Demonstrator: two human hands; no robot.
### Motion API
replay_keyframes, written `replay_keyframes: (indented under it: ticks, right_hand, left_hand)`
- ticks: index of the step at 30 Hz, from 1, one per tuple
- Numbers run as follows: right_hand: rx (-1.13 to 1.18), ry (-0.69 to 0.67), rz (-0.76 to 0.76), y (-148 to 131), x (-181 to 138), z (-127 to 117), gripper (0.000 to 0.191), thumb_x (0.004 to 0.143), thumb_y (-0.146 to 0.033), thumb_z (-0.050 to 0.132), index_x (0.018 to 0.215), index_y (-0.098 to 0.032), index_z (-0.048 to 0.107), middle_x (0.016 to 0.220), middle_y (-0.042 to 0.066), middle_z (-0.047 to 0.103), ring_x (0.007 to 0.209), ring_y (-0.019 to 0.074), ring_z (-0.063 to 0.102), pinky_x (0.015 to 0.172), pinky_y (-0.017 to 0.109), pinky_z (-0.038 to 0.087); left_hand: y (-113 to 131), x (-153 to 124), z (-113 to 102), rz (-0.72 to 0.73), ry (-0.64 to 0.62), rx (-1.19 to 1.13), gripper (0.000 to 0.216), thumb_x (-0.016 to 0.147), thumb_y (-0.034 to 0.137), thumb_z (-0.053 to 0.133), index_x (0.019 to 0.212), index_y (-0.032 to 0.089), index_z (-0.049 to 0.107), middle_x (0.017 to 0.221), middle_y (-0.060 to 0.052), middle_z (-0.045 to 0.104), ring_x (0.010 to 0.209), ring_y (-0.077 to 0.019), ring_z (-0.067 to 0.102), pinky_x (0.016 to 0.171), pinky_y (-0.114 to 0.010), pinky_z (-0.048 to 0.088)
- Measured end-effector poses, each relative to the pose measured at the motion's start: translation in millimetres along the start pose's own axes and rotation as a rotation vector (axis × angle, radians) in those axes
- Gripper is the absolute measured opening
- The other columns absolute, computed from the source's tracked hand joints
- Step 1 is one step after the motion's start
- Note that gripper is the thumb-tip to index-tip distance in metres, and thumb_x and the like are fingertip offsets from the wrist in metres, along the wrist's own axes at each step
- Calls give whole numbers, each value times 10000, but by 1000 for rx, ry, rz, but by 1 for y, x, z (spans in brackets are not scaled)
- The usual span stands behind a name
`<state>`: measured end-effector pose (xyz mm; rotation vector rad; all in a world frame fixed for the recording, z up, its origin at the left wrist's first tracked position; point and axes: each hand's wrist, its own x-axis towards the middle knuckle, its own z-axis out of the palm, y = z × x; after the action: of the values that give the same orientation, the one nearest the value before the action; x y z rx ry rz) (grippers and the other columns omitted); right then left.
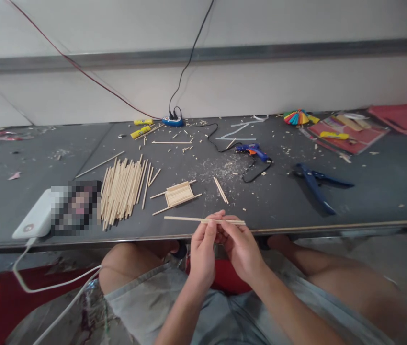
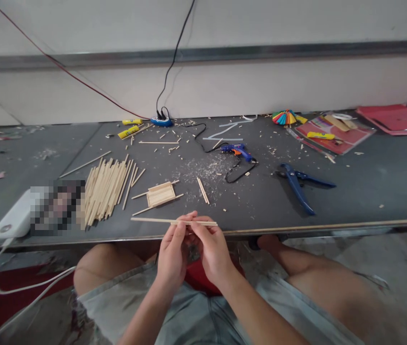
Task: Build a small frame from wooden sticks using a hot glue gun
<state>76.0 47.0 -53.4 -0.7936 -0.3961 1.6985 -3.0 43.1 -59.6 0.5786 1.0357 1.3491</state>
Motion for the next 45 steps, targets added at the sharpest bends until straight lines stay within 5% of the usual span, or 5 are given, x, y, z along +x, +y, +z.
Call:
replay_keyframes:
  ticks: [6, 12, 19, 24, 45]
  right_hand:
    - [-225, 76, 44, -8, 3, -20, 177, 735, -360, 696, 775, -193, 651, 614, -32, 561, 569, 95, 480, 530, 212, 356]
    - [-444, -2, 11, -22, 5, -30, 266, 763, -412, 656, 963, -237, 676, 669, -22, 588, 586, 115, 498, 572, 245, 390]
    - [-638, 12, -84, -30, 8, -35, 180, 737, -379, 689, 774, -208, 731, 858, 18, 639, 767, 148, 559, 686, 257, 422]
    - [-445, 122, -52, -39, 19, -41, 228, 717, -407, 708, 815, -201, 709, 649, -15, 611, 604, 110, 514, 594, 244, 404]
    - [-303, 125, -66, -44, 21, -34, 257, 684, -340, 750, 866, -183, 660, 658, -23, 610, 562, 90, 512, 556, 228, 413]
  left_hand:
    - [26, 10, 2, -14, -62, -51, 234, 838, 401, 546, 826, 168, 531, 763, -22, 660, 606, -116, 593, 577, -233, 484]
    - [21, 12, -4, -185, -375, 399, 333, 851, 489, 478, 770, 167, 500, 548, 55, 451, 427, -74, 429, 426, -191, 362]
    - [20, 9, -6, -25, -456, 693, 337, 892, 424, 428, 885, 146, 618, 664, 6, 500, 637, -112, 450, 592, -213, 391]
    - [21, 9, -13, -94, -430, 670, 344, 884, 408, 443, 1111, 187, 577, 753, -9, 572, 586, -106, 506, 533, -211, 411]
    - [20, 8, -20, -67, -398, 520, 248, 844, 317, 547, 1020, 172, 645, 860, -51, 671, 728, -135, 608, 689, -241, 492]
